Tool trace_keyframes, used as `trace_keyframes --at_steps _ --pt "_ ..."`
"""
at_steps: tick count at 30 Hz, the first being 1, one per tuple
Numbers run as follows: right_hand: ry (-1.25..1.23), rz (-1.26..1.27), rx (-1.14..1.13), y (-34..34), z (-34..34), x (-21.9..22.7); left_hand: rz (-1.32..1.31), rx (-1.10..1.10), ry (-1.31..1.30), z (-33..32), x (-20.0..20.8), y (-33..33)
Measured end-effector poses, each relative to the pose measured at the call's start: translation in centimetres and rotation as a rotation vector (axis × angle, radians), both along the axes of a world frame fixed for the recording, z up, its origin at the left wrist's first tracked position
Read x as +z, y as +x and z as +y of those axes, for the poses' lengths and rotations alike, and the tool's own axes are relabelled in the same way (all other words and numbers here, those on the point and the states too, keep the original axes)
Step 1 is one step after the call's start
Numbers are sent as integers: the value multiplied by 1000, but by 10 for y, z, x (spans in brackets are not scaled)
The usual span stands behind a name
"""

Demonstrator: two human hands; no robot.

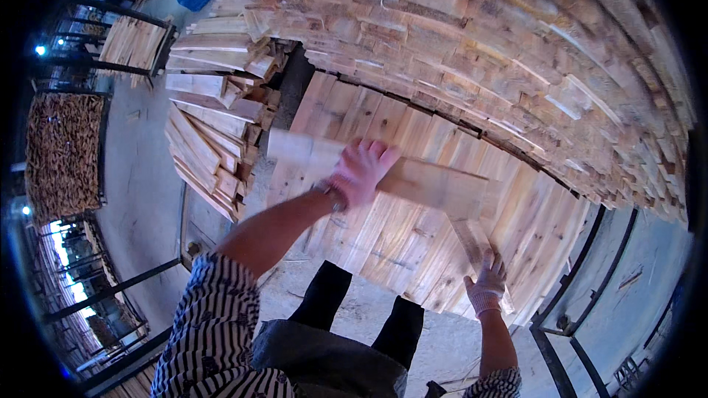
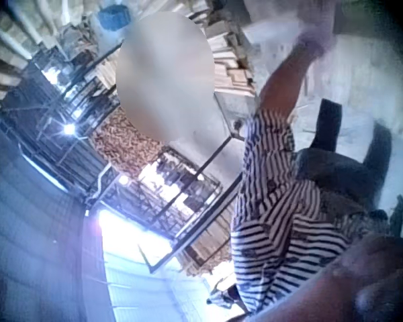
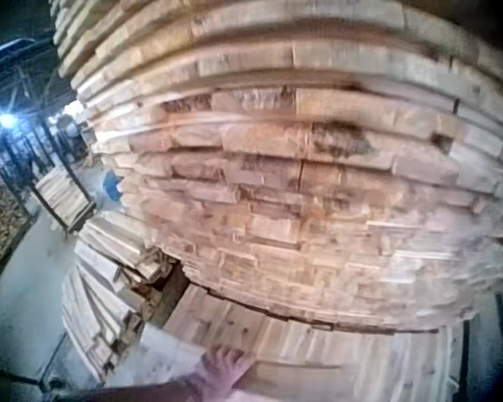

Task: The person picks up wooden planks from a pile on the floor and stacks them onto a metal rack. They repeatedly lift the planks, align them, and place them in a neat stack, occasionally adjusting the position of the wood to ensure stability.

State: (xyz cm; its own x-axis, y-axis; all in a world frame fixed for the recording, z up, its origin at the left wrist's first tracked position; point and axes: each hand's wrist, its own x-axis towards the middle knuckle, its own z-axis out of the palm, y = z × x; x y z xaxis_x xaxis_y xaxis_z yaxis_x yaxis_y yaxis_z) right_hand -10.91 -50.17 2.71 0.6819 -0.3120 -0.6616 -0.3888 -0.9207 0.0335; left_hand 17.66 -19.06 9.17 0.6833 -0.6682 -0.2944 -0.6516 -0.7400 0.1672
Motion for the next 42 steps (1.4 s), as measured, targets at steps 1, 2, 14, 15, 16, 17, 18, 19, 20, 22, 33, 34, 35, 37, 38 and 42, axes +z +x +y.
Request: trace_keyframes --at_steps 1,2,14,15,16,17,18,19,20,22,33,34,35,37,38,42 --pt "8 -38 -53 -1 -1 -10 -34 -48 41 -9 -13 17" --pt "0 -81 -66 -1 0 -16 -79 -97 84 -19 -28 37" --pt "126 -104 -166 4 -15 -10 61 -26 204 -70 -123 115" --pt "144 -164 -104 15 -18 -10 142 426 -230 -37 -155 113" --pt "97 -202 -74 13 -35 -12 24 156 -77 -37 -154 116" --pt "63 -242 -41 12 -52 -11 -142 -112 41 -40 -144 121" --pt "-2 -251 -24 11 -72 -7 -5 -82 114 -65 -126 121" --pt "-16 -237 15 27 -90 -4 -113 -55 143 -60 -131 118" --pt "-69 -230 43 25 -114 -9 -31 -25 268 -77 -127 120" --pt "-65 -232 82 42 -149 -21 46 20 325 -89 -120 115" --pt "-273 -68 341 167 -215 -70 26 57 341 -73 -145 122" --pt "-308 -162 326 160 -217 -78 15 50 325 -73 -148 120" --pt "-301 -99 335 168 -213 -77 22 53 345 -66 -150 118" --pt "-48 -176 77 170 -220 -72 21 53 336 -73 -153 120" --pt "-293 -182 207 160 -209 -80 -46 25 229 -71 -159 118" --pt "-127 -553 242 133 -100 -52 -179 -16 60 -53 -150 98"
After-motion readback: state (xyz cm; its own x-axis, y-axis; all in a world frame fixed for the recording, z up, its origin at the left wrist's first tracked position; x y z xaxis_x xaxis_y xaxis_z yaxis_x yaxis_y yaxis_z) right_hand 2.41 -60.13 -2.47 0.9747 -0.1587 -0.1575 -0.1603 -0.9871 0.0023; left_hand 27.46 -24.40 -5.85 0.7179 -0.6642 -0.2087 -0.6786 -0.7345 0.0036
